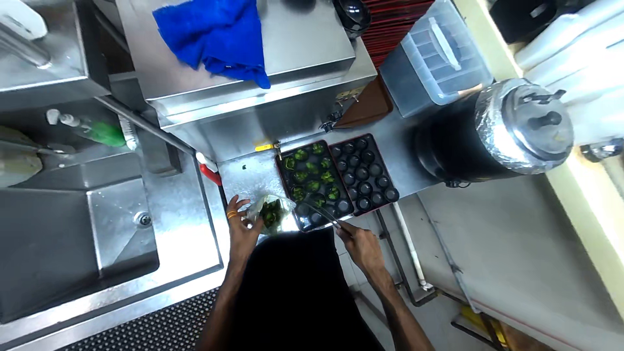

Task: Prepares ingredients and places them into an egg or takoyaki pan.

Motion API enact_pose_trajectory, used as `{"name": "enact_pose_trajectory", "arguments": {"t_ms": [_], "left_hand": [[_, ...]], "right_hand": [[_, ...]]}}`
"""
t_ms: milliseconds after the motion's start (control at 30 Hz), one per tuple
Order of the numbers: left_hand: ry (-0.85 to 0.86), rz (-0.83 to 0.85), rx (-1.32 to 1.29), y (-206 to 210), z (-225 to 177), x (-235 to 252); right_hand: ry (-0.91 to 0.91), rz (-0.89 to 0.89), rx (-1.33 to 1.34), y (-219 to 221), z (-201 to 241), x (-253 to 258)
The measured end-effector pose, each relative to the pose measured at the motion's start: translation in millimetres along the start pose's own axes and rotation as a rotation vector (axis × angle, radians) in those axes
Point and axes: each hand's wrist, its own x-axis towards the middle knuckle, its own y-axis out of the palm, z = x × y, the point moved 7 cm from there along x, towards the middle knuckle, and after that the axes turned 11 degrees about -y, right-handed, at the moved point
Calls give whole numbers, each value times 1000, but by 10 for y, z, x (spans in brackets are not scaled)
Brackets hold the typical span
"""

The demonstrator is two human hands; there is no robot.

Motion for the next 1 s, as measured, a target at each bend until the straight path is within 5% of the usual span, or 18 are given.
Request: {"name": "enact_pose_trajectory", "arguments": {"t_ms": [67,167,267,467,600,800,1000], "left_hand": [[-12,20,-41,-33,8,-10],[-1,31,-48,-21,18,-13],[10,29,-60,-12,-16,1],[-24,60,-84,-73,-2,-7],[-19,43,-137,-153,7,-42],[12,-22,-245,-261,-50,13],[-14,20,-302,-361,-14,147]], "right_hand": [[-138,-91,79,-223,280,-85],[-256,-4,60,-379,785,-155],[-218,211,-152,-210,1190,-34],[-222,353,-335,108,1472,278],[-236,313,-260,-39,1281,213],[-341,33,211,-484,741,-104],[-61,23,231,-210,53,-29]]}}
